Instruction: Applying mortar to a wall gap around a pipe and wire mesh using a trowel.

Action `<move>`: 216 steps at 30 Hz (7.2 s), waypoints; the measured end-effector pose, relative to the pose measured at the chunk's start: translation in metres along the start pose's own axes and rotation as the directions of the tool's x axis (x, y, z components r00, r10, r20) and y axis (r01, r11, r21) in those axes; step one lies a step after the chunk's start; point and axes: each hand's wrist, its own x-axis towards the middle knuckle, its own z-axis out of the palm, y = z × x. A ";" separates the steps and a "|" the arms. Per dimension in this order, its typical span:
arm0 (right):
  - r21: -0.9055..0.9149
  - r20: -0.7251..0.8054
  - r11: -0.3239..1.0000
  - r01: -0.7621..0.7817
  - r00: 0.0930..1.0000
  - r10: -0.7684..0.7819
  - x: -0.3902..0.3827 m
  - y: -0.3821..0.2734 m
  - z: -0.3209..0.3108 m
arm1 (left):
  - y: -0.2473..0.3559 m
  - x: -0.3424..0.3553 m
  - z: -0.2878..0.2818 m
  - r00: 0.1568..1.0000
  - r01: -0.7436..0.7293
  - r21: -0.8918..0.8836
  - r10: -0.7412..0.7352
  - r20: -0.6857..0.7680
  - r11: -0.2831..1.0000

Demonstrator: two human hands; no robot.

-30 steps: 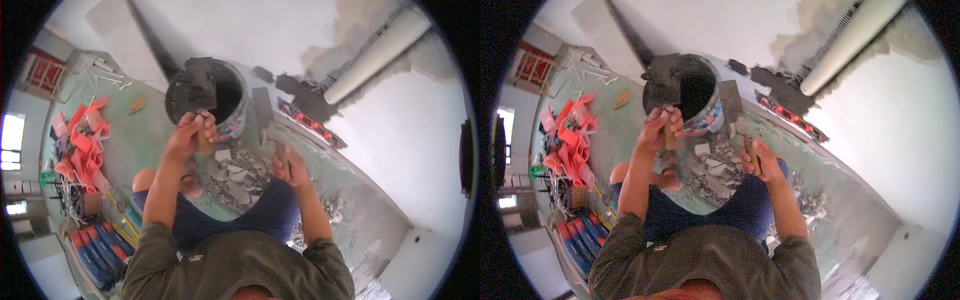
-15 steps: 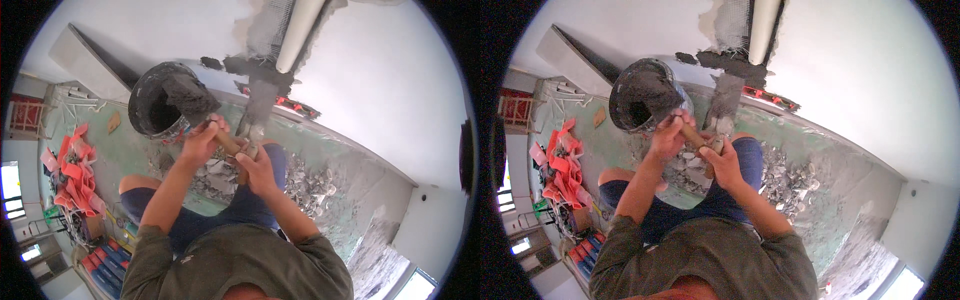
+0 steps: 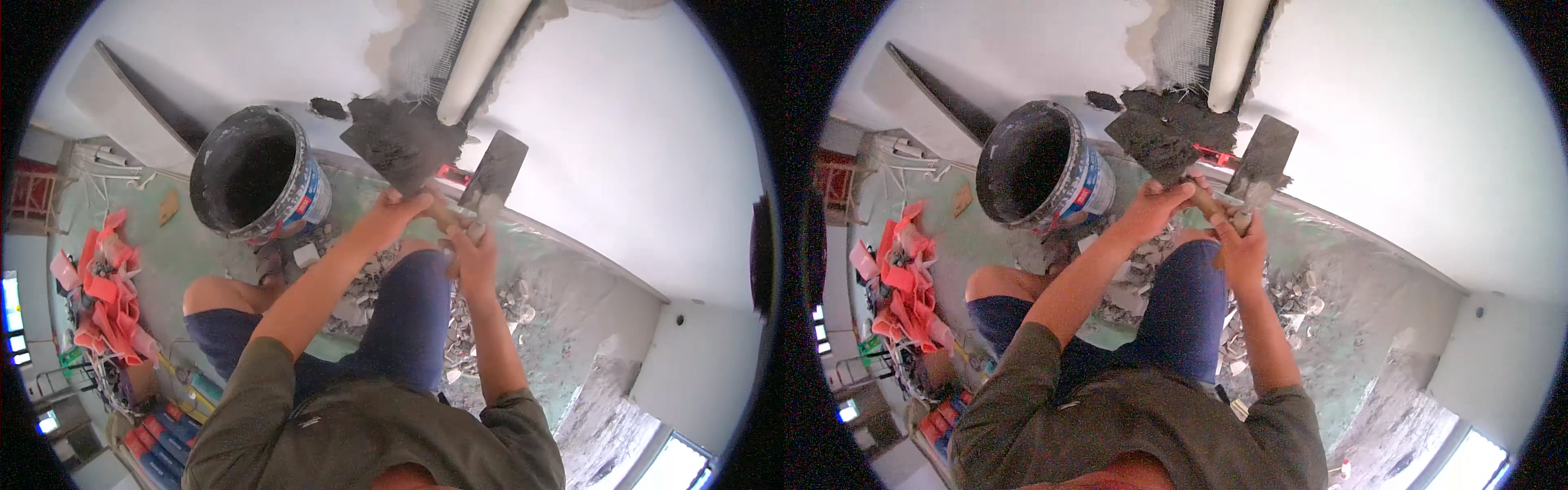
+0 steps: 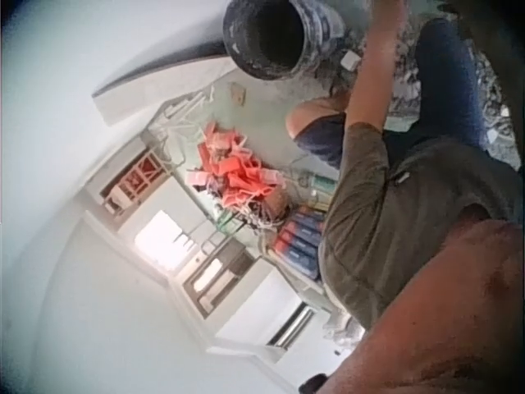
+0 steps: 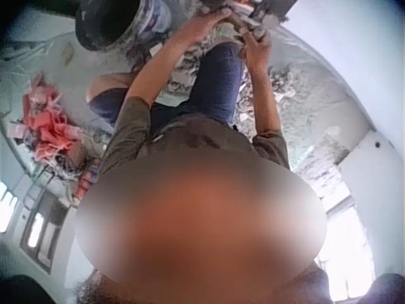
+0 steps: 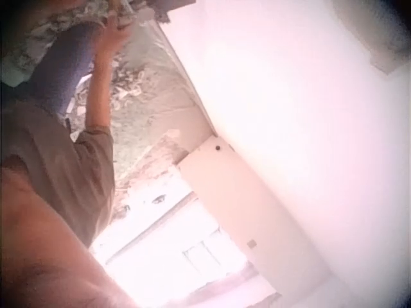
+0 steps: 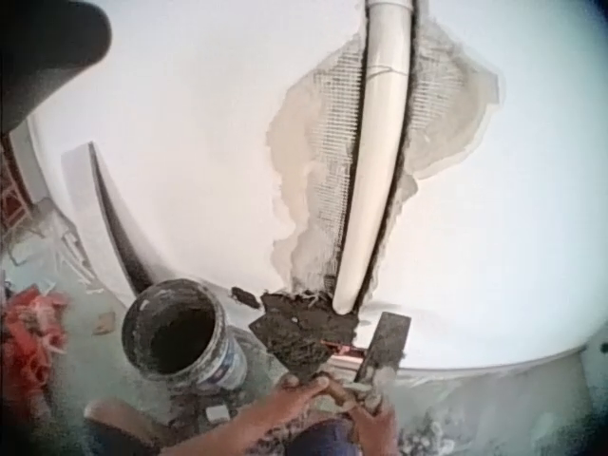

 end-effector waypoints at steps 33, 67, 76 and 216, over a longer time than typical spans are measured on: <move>-0.982 0.140 -0.145 0.125 0.985 -0.102 0.072 -0.090 0.026 | -0.043 0.116 0.002 0.918 -0.229 0.127 0.258 -0.301 0.965; -0.876 0.442 -0.260 0.405 0.891 -0.100 0.094 -0.098 0.010 | -0.040 0.115 0.011 0.889 -0.099 0.723 0.387 -0.244 0.684; -0.926 0.319 -0.247 0.286 0.942 -0.105 0.071 -0.114 0.022 | -0.040 0.117 -0.002 0.822 -0.104 0.849 0.526 -0.220 0.518; 0.016 0.514 -0.224 0.975 0.184 0.838 0.155 0.228 0.426 | 0.284 -0.249 -0.190 0.328 -0.004 0.378 0.358 -0.874 0.926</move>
